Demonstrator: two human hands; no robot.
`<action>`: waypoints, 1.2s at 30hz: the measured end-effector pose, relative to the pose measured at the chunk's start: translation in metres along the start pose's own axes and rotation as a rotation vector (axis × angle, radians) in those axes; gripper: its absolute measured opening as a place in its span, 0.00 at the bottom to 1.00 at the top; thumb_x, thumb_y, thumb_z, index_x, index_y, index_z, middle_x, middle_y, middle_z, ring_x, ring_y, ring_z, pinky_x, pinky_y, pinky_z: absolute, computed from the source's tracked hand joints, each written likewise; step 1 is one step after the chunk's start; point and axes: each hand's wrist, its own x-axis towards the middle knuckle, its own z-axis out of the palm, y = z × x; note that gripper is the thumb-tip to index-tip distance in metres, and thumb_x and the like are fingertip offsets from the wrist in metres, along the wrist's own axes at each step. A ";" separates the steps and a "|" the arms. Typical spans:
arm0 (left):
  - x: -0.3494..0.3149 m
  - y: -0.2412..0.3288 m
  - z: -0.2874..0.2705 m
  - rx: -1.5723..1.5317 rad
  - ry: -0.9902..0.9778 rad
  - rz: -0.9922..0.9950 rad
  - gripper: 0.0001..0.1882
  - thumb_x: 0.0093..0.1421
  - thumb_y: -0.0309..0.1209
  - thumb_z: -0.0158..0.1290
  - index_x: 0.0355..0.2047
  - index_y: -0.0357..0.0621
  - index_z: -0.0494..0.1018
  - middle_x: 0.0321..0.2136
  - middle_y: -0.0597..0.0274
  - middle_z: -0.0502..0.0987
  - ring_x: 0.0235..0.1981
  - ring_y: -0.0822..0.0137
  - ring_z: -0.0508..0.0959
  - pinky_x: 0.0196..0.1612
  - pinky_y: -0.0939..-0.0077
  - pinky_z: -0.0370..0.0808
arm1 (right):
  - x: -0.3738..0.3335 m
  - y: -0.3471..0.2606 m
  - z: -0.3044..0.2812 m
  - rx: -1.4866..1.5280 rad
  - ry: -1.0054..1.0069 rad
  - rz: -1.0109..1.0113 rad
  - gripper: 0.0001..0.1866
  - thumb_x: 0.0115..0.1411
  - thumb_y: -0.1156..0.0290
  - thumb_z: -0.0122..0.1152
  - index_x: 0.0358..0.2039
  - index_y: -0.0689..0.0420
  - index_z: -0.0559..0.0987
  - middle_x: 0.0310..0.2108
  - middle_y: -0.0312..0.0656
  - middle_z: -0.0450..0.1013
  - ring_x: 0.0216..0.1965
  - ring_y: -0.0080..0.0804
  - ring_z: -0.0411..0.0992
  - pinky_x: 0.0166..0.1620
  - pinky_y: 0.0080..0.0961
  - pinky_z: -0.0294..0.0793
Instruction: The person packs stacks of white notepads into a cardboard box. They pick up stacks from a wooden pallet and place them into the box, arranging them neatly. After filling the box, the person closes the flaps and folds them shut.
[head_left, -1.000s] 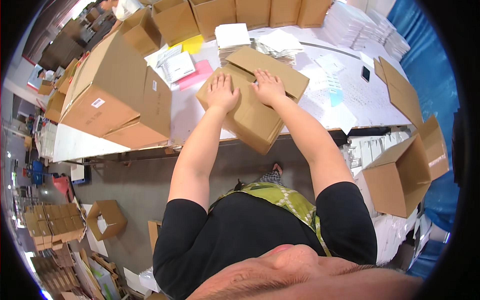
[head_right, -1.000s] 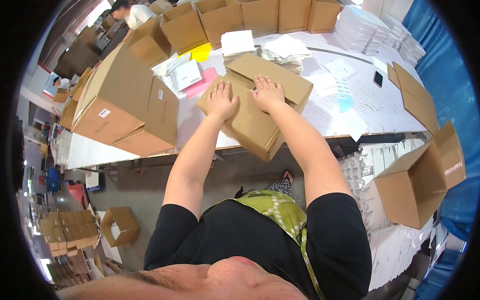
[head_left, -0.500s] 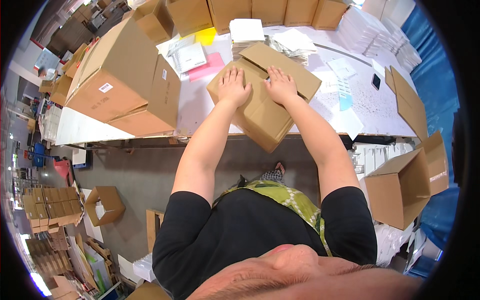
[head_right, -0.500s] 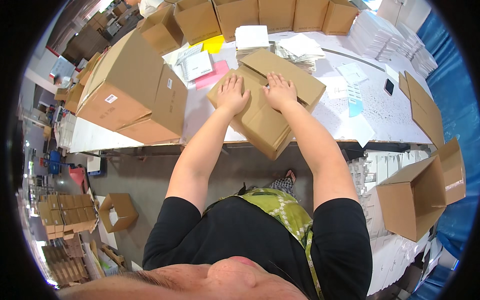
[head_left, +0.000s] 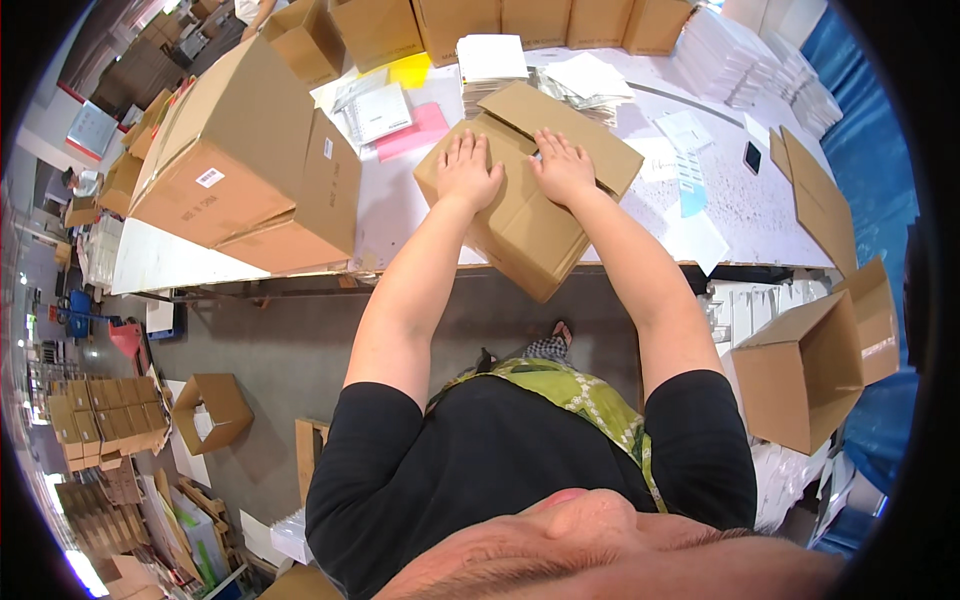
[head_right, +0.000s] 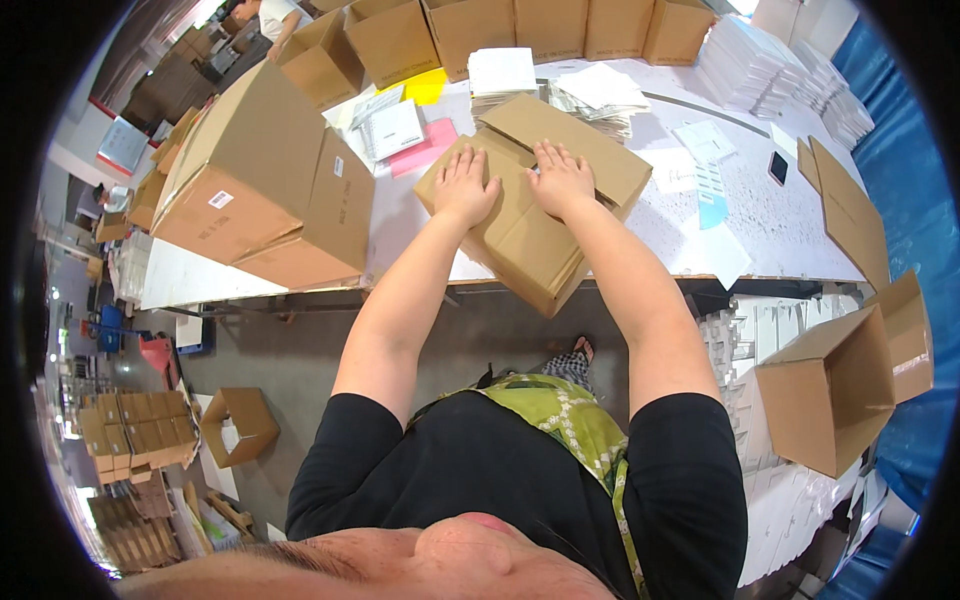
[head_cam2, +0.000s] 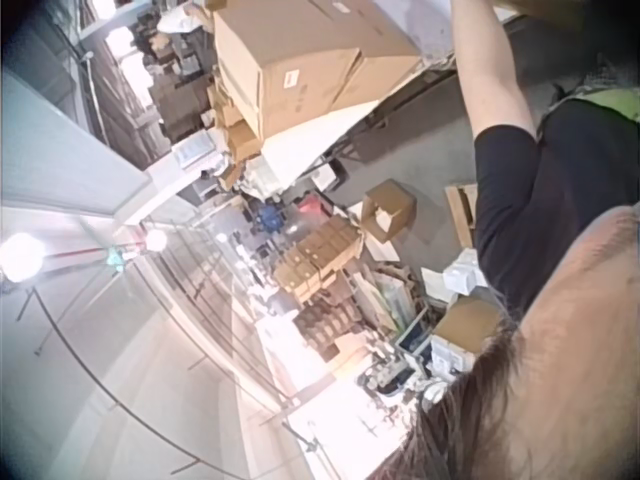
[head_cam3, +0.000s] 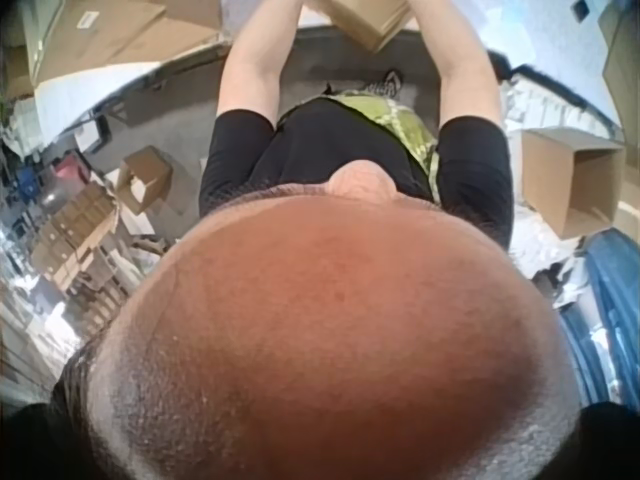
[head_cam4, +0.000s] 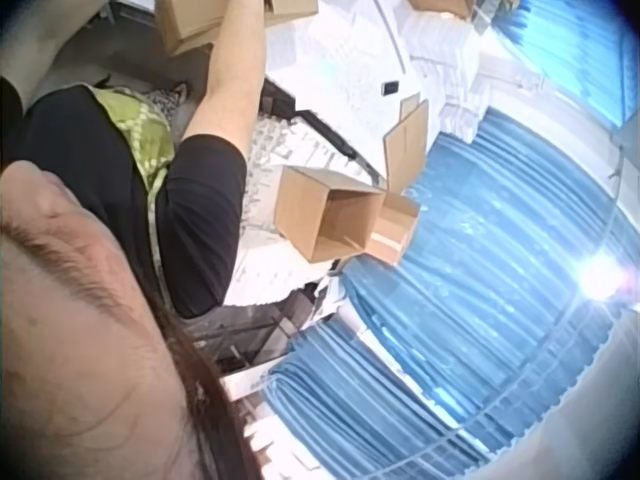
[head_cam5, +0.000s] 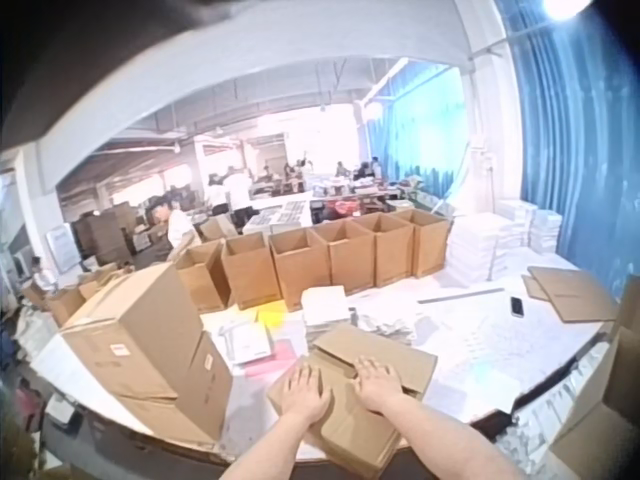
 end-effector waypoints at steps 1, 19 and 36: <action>0.000 0.001 0.000 -0.001 -0.001 0.001 0.37 0.64 0.52 0.43 0.70 0.52 0.54 0.71 0.58 0.52 0.72 0.58 0.49 0.71 0.53 0.45 | 0.000 0.001 0.000 -0.001 0.002 0.003 0.32 0.70 0.49 0.34 0.71 0.48 0.54 0.73 0.34 0.48 0.73 0.33 0.46 0.71 0.45 0.46; -0.002 -0.001 0.002 -0.053 0.079 0.013 0.36 0.64 0.51 0.43 0.69 0.51 0.55 0.71 0.56 0.53 0.72 0.56 0.50 0.71 0.54 0.46 | 0.010 0.049 -0.067 -0.031 0.158 -0.324 0.28 0.66 0.59 0.51 0.65 0.48 0.64 0.70 0.39 0.55 0.71 0.34 0.52 0.70 0.50 0.49; -0.024 0.005 -0.006 -0.280 0.332 -0.132 0.35 0.64 0.51 0.46 0.69 0.54 0.55 0.70 0.49 0.51 0.71 0.48 0.49 0.70 0.51 0.46 | 0.043 0.047 -0.051 -0.163 -0.264 -0.936 0.23 0.56 0.63 0.59 0.51 0.57 0.73 0.46 0.48 0.72 0.54 0.46 0.69 0.57 0.42 0.65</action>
